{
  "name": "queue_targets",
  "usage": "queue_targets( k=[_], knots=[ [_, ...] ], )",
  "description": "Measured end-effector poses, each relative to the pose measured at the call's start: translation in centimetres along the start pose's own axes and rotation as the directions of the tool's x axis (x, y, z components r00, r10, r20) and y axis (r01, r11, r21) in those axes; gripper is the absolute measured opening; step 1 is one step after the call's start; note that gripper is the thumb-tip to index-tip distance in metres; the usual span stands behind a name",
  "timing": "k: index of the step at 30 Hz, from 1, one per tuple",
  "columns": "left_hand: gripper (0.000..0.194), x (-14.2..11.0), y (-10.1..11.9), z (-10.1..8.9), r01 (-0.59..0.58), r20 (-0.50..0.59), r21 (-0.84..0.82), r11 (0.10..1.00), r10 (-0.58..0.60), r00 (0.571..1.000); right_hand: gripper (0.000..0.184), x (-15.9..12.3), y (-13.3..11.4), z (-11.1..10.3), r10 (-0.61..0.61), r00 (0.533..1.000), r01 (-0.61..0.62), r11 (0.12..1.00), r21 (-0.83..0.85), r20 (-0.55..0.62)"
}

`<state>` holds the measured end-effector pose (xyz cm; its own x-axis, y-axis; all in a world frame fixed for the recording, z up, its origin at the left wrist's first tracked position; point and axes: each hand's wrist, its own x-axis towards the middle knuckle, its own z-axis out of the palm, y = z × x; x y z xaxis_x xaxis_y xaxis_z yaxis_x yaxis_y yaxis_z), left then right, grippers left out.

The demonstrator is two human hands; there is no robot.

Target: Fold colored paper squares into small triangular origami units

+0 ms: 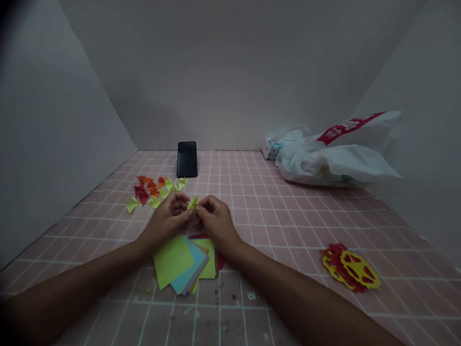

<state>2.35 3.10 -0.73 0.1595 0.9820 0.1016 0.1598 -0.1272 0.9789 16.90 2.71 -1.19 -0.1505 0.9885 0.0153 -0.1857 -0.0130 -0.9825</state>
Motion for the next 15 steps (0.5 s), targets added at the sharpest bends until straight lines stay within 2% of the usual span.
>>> queue_targets(
  k=[4,8,11,15],
  knots=[
    [0.02,-0.02,0.18,-0.02,-0.026,-0.049,0.092,0.995,0.03,0.998,0.014,0.13,-0.43,-0.27,-0.082,0.997,0.081,0.989,-0.123,-0.003],
    [0.019,-0.09,0.43,0.01,-0.063,-0.011,0.197,0.978,0.066,0.998,0.01,0.28,-0.83,-0.57,-0.201,0.979,0.186,0.928,-0.324,-0.014],
    [0.019,-0.09,0.29,0.02,-0.082,0.016,0.218,0.972,0.081,0.997,0.013,0.33,-0.76,-0.71,-0.204,0.979,0.179,0.912,-0.37,-0.028],
    [0.015,0.01,-0.1,0.01,-0.06,-0.001,0.188,0.98,0.062,0.998,0.014,0.35,-0.61,-0.78,-0.162,0.984,0.126,0.931,-0.342,-0.078]
  ],
)
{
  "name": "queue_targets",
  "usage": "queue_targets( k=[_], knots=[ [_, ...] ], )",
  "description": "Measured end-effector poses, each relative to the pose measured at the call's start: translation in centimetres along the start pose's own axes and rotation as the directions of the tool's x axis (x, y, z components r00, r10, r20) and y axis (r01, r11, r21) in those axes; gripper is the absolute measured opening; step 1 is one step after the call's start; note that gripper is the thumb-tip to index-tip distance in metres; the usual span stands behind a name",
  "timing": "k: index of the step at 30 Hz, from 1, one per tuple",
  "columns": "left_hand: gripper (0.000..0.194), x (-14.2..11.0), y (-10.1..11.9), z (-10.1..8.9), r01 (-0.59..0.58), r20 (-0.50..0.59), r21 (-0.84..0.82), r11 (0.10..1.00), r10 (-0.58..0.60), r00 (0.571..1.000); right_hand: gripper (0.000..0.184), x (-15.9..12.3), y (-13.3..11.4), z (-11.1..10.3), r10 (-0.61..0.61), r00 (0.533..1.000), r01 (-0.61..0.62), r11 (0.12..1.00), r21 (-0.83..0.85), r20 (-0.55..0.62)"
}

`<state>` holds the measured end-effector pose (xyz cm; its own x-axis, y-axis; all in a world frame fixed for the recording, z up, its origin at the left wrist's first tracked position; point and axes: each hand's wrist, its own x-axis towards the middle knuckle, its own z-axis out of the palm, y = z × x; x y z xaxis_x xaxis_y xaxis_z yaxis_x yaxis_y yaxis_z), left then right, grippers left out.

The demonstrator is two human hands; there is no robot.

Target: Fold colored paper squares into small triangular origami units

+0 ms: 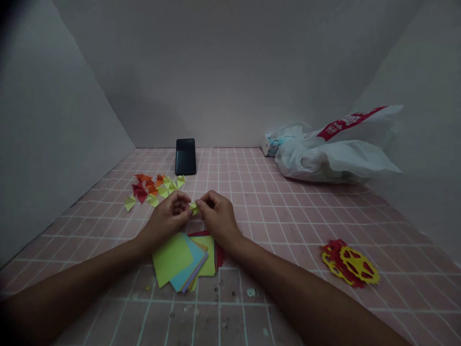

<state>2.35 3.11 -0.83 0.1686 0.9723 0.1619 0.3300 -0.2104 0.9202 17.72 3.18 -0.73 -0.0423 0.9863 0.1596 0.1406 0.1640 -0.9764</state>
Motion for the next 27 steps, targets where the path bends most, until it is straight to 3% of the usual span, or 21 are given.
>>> queue_targets(
  k=[9,17,21,27],
  knots=[
    [0.012,0.2,0.5,-0.3,0.152,0.081,-0.102,0.983,-0.145,0.986,0.02,0.3,0.3,-0.1,0.095,0.995,-0.094,0.991,0.093,-0.015],
    [0.022,0.3,0.4,-0.6,0.14,0.122,-0.021,0.99,-0.137,0.983,0.024,0.8,0.9,-0.3,0.118,0.993,-0.113,0.982,0.153,-0.023],
    [0.023,0.3,0.3,-0.8,0.051,0.134,0.063,0.997,-0.06,0.989,0.024,1.0,1.2,-0.3,0.146,0.989,-0.141,0.966,0.217,-0.007],
    [0.019,0.5,0.1,-0.7,0.044,0.186,-0.079,0.996,-0.029,0.982,0.024,0.9,1.1,-0.1,0.162,0.987,-0.151,0.956,0.253,-0.021]
  ],
)
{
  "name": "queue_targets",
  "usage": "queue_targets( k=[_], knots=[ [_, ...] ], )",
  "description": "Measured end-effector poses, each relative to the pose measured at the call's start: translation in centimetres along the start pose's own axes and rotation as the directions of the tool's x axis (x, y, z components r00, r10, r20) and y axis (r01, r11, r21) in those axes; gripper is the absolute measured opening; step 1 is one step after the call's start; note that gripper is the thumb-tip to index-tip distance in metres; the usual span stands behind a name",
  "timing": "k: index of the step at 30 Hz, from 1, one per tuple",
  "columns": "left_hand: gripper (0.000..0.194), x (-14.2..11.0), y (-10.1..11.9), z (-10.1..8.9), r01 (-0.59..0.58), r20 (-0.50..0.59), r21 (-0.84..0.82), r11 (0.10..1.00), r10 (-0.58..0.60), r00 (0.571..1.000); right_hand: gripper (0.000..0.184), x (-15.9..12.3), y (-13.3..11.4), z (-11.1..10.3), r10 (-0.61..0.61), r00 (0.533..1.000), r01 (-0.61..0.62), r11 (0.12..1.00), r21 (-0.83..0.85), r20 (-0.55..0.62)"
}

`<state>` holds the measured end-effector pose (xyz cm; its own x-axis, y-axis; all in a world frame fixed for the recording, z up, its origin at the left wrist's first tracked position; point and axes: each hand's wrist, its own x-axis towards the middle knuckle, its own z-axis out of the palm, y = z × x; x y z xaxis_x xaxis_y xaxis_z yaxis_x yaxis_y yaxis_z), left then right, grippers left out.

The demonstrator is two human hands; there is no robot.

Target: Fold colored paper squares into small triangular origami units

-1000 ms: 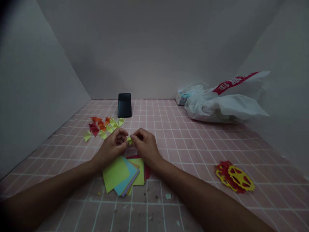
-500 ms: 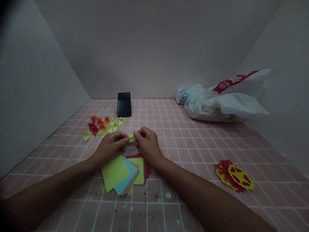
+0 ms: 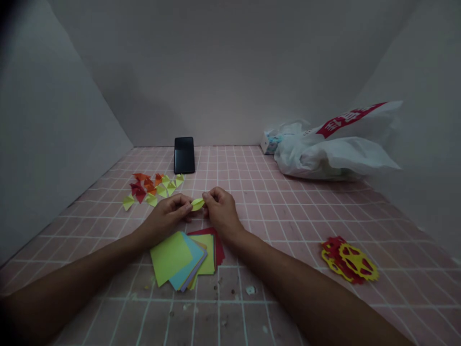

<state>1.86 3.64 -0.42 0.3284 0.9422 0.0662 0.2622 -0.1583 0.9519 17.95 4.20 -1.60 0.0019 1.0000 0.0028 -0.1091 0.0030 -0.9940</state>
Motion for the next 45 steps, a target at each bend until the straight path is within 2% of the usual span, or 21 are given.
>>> queue_targets(
  k=[5,11,15,19,23,33,45],
  knots=[
    [0.019,0.04,-0.22,0.13,0.034,0.009,-0.152,0.988,-0.033,0.999,0.024,-0.3,-0.38,0.22,0.049,0.999,-0.049,0.996,0.074,0.008],
    [0.018,-0.1,0.11,0.21,0.036,-0.007,-0.202,0.979,-0.038,0.999,0.024,-0.53,-0.78,0.42,0.036,0.999,-0.039,0.994,0.103,0.026],
    [0.018,-0.13,0.29,0.34,0.084,0.006,-0.229,0.97,-0.085,0.996,0.025,-0.36,-0.73,0.23,-0.016,1.0,0.015,1.0,0.017,0.022],
    [0.022,-0.15,0.23,0.5,0.15,0.021,-0.319,0.936,-0.151,0.988,0.024,-0.32,-0.78,0.06,-0.119,0.993,0.119,0.981,-0.152,0.012],
    [0.023,-0.26,0.27,0.51,0.155,0.032,-0.339,0.928,-0.154,0.988,0.022,-0.47,-0.8,0.13,-0.159,0.987,0.163,0.963,-0.216,0.037],
    [0.022,-0.18,0.21,0.52,0.133,0.02,-0.303,0.944,-0.133,0.991,0.02,-0.61,-0.73,0.25,-0.164,0.985,0.172,0.959,-0.224,0.055],
    [0.021,-0.09,0.12,0.31,0.044,-0.016,-0.067,0.997,-0.045,0.999,0.021,-0.76,-0.48,0.29,-0.148,0.988,0.156,0.961,-0.23,0.05]
  ],
)
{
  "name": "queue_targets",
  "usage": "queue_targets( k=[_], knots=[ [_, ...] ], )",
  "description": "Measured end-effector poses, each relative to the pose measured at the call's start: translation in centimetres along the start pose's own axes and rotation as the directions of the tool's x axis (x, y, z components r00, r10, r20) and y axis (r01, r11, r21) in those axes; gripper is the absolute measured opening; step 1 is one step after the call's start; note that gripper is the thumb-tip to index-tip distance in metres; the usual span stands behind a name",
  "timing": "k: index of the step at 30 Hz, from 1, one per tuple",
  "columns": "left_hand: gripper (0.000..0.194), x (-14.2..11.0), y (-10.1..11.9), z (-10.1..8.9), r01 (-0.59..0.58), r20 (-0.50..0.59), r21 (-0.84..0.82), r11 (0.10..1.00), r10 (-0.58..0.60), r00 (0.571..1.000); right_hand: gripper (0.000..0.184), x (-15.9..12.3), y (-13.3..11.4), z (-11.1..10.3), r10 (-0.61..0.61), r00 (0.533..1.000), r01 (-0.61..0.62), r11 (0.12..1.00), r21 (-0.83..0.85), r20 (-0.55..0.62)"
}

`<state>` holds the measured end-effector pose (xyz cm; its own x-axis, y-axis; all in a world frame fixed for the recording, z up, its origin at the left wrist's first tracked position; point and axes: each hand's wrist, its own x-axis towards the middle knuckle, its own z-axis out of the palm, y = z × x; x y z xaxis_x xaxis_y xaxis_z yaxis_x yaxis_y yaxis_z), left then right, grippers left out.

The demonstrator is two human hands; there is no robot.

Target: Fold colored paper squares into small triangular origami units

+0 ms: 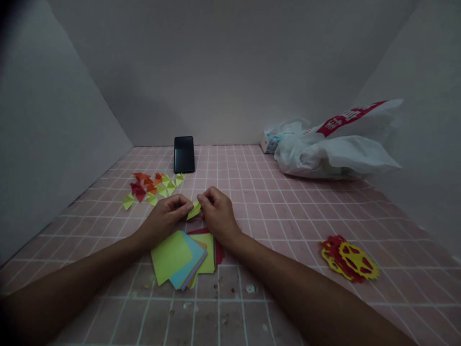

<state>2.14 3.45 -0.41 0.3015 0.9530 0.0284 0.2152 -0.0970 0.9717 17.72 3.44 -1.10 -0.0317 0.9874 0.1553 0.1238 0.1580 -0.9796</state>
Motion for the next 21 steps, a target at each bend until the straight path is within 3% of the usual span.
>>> queue_targets(
  k=[12,17,21],
  knots=[
    [0.017,-0.08,0.35,0.14,0.008,-0.073,0.085,0.996,-0.002,0.997,0.021,-0.12,-0.32,0.19,0.077,0.995,-0.083,0.99,0.116,0.056],
    [0.02,-0.08,0.18,0.11,0.03,-0.158,0.008,1.0,-0.028,0.987,0.02,-0.1,-0.2,0.22,0.056,0.991,-0.083,0.971,0.225,0.124],
    [0.021,0.02,-0.32,-0.04,0.034,-0.219,-0.107,0.994,-0.057,0.974,0.013,-0.07,0.34,0.44,0.095,0.978,-0.134,0.969,0.207,0.187]
  ],
)
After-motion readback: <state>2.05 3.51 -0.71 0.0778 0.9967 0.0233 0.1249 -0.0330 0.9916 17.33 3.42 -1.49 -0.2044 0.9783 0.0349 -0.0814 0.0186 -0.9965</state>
